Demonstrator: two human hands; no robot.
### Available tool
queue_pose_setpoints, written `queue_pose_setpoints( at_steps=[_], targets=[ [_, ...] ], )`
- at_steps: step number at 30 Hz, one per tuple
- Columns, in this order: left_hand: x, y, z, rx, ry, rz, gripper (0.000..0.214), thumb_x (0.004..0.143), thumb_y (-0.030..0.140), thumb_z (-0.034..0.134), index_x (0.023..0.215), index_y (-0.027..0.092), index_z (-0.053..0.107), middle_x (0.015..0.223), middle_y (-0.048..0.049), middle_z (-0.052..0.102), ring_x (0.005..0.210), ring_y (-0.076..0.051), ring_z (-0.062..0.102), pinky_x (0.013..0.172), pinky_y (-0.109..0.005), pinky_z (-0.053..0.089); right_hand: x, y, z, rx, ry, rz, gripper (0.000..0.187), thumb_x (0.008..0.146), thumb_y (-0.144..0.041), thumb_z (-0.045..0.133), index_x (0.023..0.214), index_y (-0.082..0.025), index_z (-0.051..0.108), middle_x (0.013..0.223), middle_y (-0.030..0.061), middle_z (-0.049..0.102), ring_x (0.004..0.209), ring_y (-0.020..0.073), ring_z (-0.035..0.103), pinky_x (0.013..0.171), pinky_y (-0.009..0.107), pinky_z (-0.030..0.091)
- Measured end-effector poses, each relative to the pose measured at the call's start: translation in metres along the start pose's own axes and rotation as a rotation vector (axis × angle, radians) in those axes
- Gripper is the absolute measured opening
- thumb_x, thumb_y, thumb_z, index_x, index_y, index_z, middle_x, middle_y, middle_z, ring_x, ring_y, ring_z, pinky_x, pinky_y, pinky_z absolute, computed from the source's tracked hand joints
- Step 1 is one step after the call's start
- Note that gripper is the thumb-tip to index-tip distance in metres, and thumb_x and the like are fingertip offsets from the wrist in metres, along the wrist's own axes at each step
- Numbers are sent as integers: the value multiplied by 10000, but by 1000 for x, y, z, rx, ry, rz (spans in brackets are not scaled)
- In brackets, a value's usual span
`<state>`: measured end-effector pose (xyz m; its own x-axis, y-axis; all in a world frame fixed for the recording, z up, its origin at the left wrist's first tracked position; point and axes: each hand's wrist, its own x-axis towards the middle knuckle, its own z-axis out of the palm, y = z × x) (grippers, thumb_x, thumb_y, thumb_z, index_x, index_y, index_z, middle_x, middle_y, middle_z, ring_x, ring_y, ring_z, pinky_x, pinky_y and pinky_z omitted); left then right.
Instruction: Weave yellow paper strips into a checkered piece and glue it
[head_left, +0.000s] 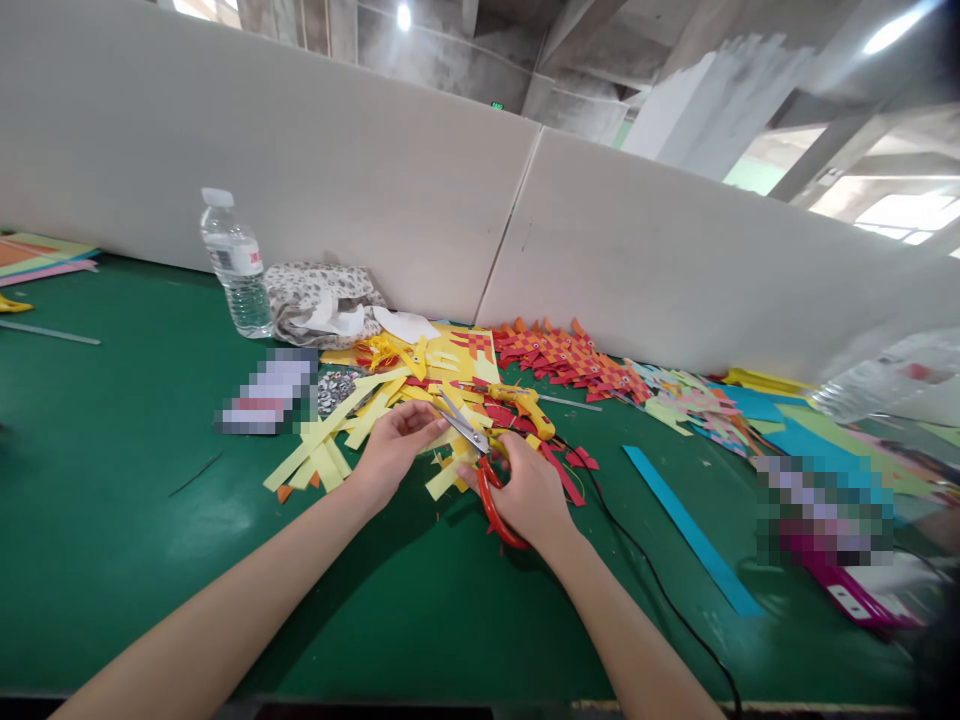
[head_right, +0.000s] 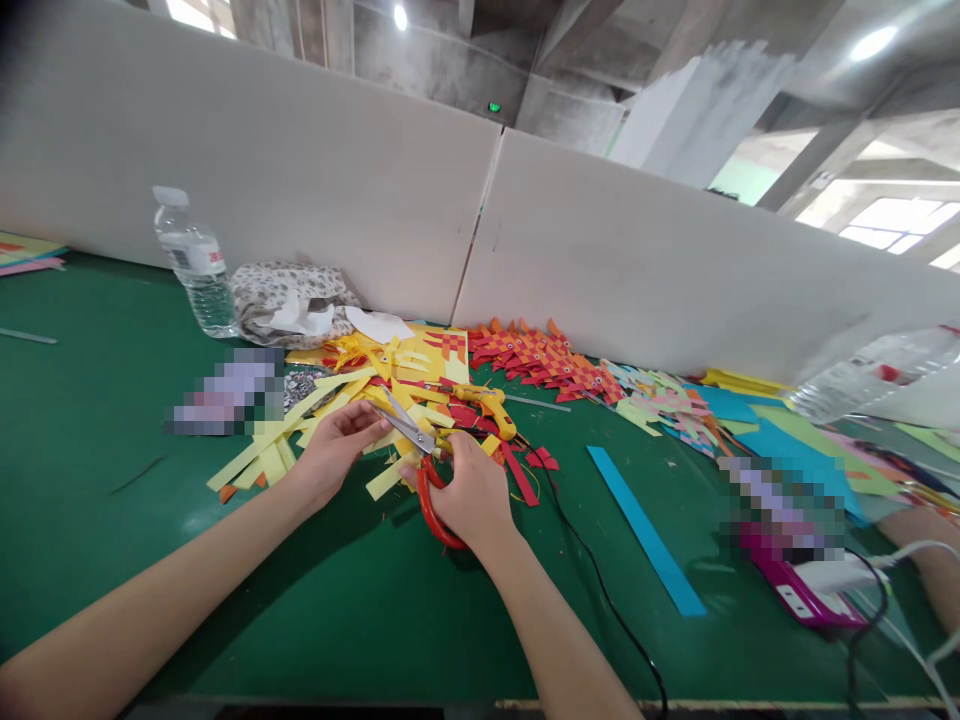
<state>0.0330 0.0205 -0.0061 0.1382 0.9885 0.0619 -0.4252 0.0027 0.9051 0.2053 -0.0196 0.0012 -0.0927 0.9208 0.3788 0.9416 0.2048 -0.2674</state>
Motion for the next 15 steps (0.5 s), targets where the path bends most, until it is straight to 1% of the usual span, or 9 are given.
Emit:
queue_pose_setpoints(
  at_steps=[8, 15],
  targets=[
    [-1, 0, 0, -32, 19, -33, 210, 581, 266, 776, 669, 185, 603, 657, 39, 633, 645, -89, 578, 628, -188, 452, 1, 1, -1, 30, 11, 1, 370, 703, -547, 568, 791, -197, 487, 719, 7, 565, 623, 153, 537, 541, 239, 362],
    [-1, 3, 1, -83, 26, -65, 223, 579, 287, 780, 682, 175, 618, 696, 24, 655, 708, -101, 595, 665, -189, 461, 2, 4, 1, 65, 17, -11, 388, 701, -571, 561, 748, -194, 483, 700, 17, 565, 595, 147, 527, 526, 236, 361]
  ],
)
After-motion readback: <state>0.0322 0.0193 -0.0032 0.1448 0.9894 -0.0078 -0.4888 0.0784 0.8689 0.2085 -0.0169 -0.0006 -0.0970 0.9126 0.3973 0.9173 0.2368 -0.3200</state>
